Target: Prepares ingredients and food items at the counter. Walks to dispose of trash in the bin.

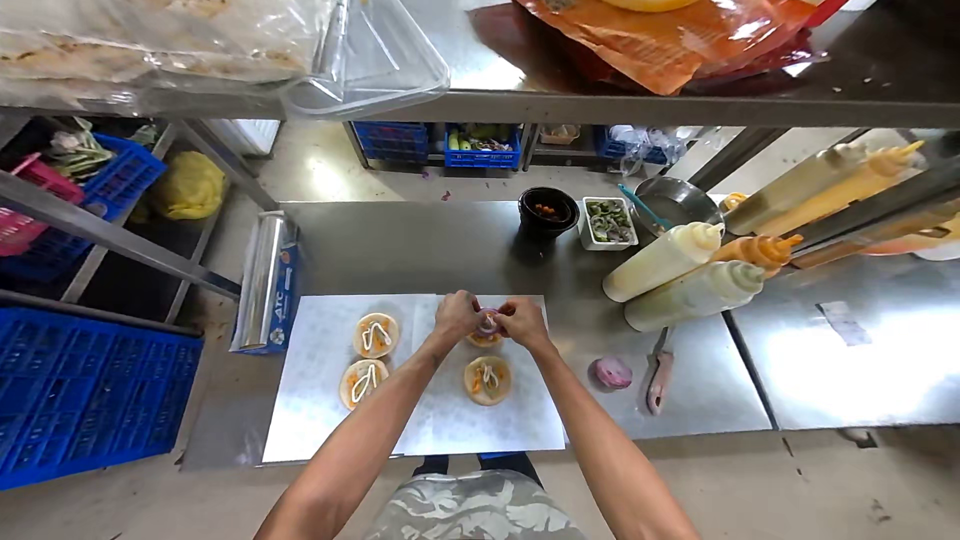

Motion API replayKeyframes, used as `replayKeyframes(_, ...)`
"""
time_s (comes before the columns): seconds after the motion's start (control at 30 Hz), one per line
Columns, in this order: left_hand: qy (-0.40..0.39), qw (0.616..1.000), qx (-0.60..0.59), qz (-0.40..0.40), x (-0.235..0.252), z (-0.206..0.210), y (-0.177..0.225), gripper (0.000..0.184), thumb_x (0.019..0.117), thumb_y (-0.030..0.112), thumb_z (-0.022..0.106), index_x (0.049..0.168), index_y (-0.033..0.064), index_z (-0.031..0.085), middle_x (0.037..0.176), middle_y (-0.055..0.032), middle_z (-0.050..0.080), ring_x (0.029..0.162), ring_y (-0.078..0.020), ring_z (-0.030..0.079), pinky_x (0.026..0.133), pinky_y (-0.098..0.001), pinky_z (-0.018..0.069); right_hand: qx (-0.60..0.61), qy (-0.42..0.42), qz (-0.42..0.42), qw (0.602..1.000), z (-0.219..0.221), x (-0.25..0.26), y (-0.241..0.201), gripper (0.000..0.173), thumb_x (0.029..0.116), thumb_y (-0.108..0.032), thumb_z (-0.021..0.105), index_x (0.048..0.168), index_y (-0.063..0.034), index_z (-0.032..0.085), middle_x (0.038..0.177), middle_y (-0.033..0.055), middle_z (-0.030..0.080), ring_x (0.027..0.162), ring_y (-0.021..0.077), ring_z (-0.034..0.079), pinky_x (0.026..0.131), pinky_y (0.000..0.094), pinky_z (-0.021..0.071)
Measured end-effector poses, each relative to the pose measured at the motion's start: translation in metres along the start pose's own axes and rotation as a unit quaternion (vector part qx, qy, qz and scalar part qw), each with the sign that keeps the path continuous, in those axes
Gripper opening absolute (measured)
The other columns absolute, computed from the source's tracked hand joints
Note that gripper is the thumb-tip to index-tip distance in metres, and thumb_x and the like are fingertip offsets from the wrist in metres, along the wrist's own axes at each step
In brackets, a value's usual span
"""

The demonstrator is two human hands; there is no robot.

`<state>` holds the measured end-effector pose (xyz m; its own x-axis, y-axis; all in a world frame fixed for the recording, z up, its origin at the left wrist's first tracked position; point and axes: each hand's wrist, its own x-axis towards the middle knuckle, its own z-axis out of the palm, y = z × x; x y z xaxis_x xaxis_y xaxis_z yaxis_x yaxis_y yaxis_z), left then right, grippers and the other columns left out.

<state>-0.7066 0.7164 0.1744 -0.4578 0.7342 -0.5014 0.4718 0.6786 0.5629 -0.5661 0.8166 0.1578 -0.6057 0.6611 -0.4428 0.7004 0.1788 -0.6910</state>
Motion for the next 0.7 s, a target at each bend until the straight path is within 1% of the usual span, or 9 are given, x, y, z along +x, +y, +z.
replayKeyframes(0.17, -0.004, 1.000, 0.015, -0.012, -0.001, 0.001, 0.003, 0.034, 0.0876, 0.037, 0.078, 0.105, 0.0076, 0.075, 0.101, -0.0170, 0.073, 0.101, -0.0376, 0.069, 0.088, -0.0622, 0.0528, -0.014, 0.010, -0.001, 1.000, 0.001, 0.000, 0.001, 0.022, 0.0930, -0.025, 0.074, 0.102, -0.0051, 0.075, 0.096, 0.0152, 0.074, 0.088, 0.0307, 0.073, 0.084, 0.0555, 0.0584)
replayKeyframes(0.27, -0.012, 1.000, -0.001, -0.002, -0.002, 0.000, 0.002, 0.037, 0.0890, 0.037, 0.078, 0.108, 0.0051, 0.074, 0.104, -0.0194, 0.072, 0.103, -0.0394, 0.068, 0.092, -0.0644, 0.0511, -0.020, 0.011, -0.018, 1.000, 0.000, -0.002, 0.001, 0.023, 0.0940, -0.025, 0.074, 0.104, -0.0041, 0.075, 0.098, 0.0166, 0.074, 0.091, 0.0333, 0.072, 0.086, 0.0585, 0.0568)
replayKeyframes(0.33, -0.015, 1.000, -0.025, 0.001, -0.001, 0.000, -0.001, 0.034, 0.0904, 0.035, 0.077, 0.107, 0.0060, 0.074, 0.102, -0.0174, 0.073, 0.097, -0.0362, 0.070, 0.089, -0.0618, 0.0536, -0.020, 0.012, -0.017, 1.000, -0.003, -0.004, -0.001, 0.023, 0.0945, -0.025, 0.073, 0.104, -0.0044, 0.075, 0.097, 0.0156, 0.074, 0.088, 0.0318, 0.072, 0.084, 0.0567, 0.0576)
replayKeyframes(0.4, -0.014, 0.997, -0.069, -0.001, -0.004, -0.008, -0.003, 0.031, 0.0915, 0.033, 0.077, 0.107, 0.0056, 0.074, 0.097, -0.0155, 0.074, 0.086, -0.0313, 0.073, 0.084, -0.0561, 0.0583, -0.015, 0.013, -0.022, 1.000, -0.005, -0.007, -0.009, 0.022, 0.0948, -0.025, 0.073, 0.104, -0.0055, 0.075, 0.096, 0.0139, 0.074, 0.086, 0.0297, 0.072, 0.083, 0.0548, 0.0581)
replayKeyframes(0.47, 0.000, 0.994, -0.113, -0.007, -0.015, -0.026, -0.013, 0.030, 0.0912, 0.030, 0.078, 0.106, 0.0044, 0.072, 0.092, -0.0144, 0.074, 0.076, -0.0276, 0.073, 0.078, -0.0506, 0.0608, -0.008, 0.007, -0.038, 0.999, 0.001, -0.010, -0.029, 0.022, 0.0939, -0.025, 0.073, 0.104, -0.0062, 0.075, 0.098, 0.0136, 0.074, 0.091, 0.0303, 0.071, 0.085, 0.0567, 0.0563)
replayKeyframes(0.53, 0.021, 0.992, -0.121, -0.014, -0.030, -0.051, -0.035, 0.029, 0.0913, 0.028, 0.078, 0.105, 0.0042, 0.071, 0.089, -0.0138, 0.073, 0.073, -0.0264, 0.072, 0.075, -0.0492, 0.0610, 0.003, -0.008, -0.057, 0.998, 0.021, -0.012, -0.055, 0.021, 0.0928, -0.024, 0.074, 0.103, -0.0063, 0.075, 0.095, 0.0126, 0.074, 0.086, 0.0284, 0.072, 0.082, 0.0547, 0.0577)
replayKeyframes(0.6, 0.047, 0.992, -0.114, -0.026, -0.050, -0.073, -0.065, 0.026, 0.0914, 0.027, 0.078, 0.102, 0.0043, 0.071, 0.086, -0.0128, 0.073, 0.071, -0.0256, 0.072, 0.072, -0.0483, 0.0614, 0.010, -0.038, -0.076, 0.996, 0.053, -0.013, -0.079, 0.020, 0.0932, -0.024, 0.073, 0.103, -0.0069, 0.074, 0.090, 0.0100, 0.075, 0.077, 0.0234, 0.074, 0.076, 0.0481, 0.0621)
replayKeyframes(0.63, 0.058, 0.992, -0.107, -0.040, -0.063, -0.084, -0.081, 0.025, 0.0919, 0.027, 0.077, 0.102, 0.0046, 0.071, 0.086, -0.0128, 0.073, 0.071, -0.0260, 0.072, 0.072, -0.0487, 0.0611, 0.012, -0.055, -0.084, 0.995, 0.072, -0.014, -0.092, 0.020, 0.0935, -0.024, 0.072, 0.103, -0.0064, 0.074, 0.089, 0.0102, 0.075, 0.076, 0.0232, 0.073, 0.075, 0.0475, 0.0621)
replayKeyframes(0.7, 0.075, 0.987, -0.113, -0.082, -0.098, -0.101, -0.098, 0.027, 0.0949, 0.025, 0.075, 0.107, 0.0014, 0.069, 0.091, -0.0187, 0.072, 0.077, -0.0338, 0.070, 0.075, -0.0560, 0.0575, 0.005, -0.078, -0.095, 0.992, 0.108, -0.016, -0.114, 0.021, 0.0933, -0.025, 0.072, 0.104, -0.0067, 0.075, 0.091, 0.0114, 0.075, 0.079, 0.0260, 0.073, 0.077, 0.0512, 0.0607)
